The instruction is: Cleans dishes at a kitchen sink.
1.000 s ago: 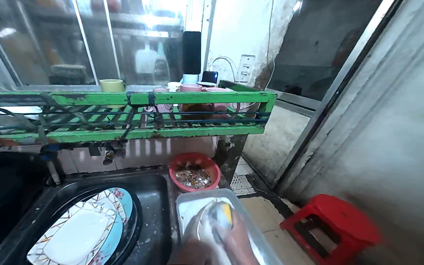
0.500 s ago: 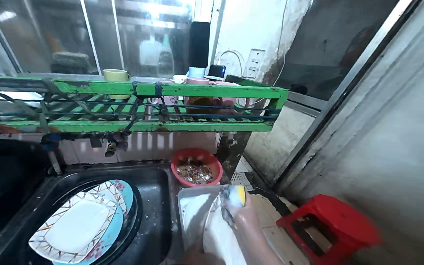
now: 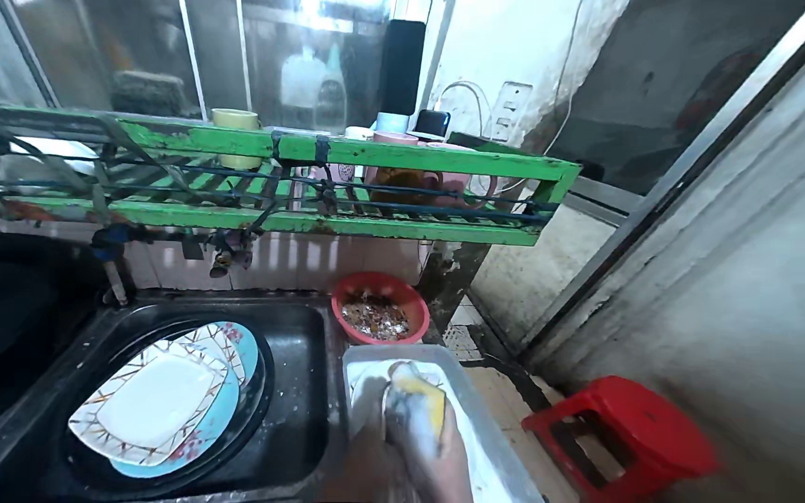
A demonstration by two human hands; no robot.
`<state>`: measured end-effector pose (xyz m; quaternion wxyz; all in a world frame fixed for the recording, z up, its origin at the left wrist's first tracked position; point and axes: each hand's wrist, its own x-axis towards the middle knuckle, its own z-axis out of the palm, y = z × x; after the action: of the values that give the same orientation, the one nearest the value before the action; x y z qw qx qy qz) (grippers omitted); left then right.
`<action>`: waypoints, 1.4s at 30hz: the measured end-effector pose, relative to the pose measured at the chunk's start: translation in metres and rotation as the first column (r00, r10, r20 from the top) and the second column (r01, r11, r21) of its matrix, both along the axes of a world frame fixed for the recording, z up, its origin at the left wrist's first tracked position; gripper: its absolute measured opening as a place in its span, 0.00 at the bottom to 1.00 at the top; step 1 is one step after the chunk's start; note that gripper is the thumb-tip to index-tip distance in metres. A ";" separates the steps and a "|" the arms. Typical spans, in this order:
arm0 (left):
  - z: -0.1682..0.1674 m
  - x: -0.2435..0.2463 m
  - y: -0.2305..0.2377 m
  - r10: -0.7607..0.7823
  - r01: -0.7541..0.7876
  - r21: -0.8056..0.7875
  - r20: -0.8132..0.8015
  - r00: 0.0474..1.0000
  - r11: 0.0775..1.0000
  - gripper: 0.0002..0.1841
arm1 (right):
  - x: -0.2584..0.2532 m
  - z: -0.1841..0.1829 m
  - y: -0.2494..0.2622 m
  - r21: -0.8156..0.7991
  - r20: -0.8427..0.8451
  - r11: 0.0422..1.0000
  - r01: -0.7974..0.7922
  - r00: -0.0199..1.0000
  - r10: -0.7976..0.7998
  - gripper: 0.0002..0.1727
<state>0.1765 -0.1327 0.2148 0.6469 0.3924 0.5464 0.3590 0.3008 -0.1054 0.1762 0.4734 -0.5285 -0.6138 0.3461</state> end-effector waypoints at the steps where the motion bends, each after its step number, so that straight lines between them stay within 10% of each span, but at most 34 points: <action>1: 0.000 -0.001 0.000 0.000 0.000 0.017 0.008 1.000 1.000 0.46 | -0.004 -0.001 -0.002 0.042 -0.041 0.999 -0.017 0.999 0.019 0.47; 7: 0.002 -0.001 -0.020 0.014 -0.030 0.072 0.212 0.977 0.997 0.42 | 0.037 -0.007 0.074 -0.209 -0.133 0.943 0.259 0.948 -0.290 0.44; 11: -0.008 -0.018 -0.006 -0.155 0.127 0.092 0.464 0.872 0.988 0.32 | 0.021 0.025 0.032 0.126 0.043 0.992 -0.010 0.999 0.004 0.41; 14: -0.002 -0.015 -0.004 -0.026 0.011 0.046 0.320 0.947 0.999 0.19 | 0.009 0.020 0.013 0.362 0.075 0.901 -0.240 0.971 0.229 0.41; 19: 0.008 -0.006 -0.015 0.102 -0.098 -0.040 0.100 0.990 0.994 0.37 | 0.031 -0.011 0.051 0.020 0.101 0.983 0.182 0.978 -0.183 0.42; 24: -0.001 -0.003 -0.009 0.171 -0.161 -0.061 0.208 0.963 0.985 0.25 | -0.001 0.002 0.003 0.152 0.062 0.984 -0.089 0.995 0.081 0.44; 29: 0.003 -0.014 -0.013 0.380 -0.422 0.067 0.327 0.866 0.904 0.36 | 0.043 -0.031 0.056 0.045 0.265 0.996 0.082 0.960 -0.091 0.44; 33: -0.004 -0.037 0.012 0.462 -0.571 0.086 0.497 0.735 0.817 0.37 | 0.034 -0.030 0.013 0.225 0.363 0.944 -0.240 0.920 0.148 0.38; 36: -0.018 -0.026 0.008 0.373 -0.461 0.092 0.461 0.805 0.883 0.25 | 0.002 -0.014 0.008 0.334 0.349 0.858 -0.391 0.897 0.273 0.38; 42: -0.008 -0.020 0.003 0.417 -0.490 0.129 0.367 0.832 0.862 0.28 | 0.055 -0.015 0.078 0.175 0.561 0.982 -0.069 0.827 -0.042 0.33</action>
<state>0.1565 -0.1301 0.2073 0.5769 0.2540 0.4669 0.6202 0.3560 -0.0276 0.1614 0.3172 -0.5556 -0.7593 0.1191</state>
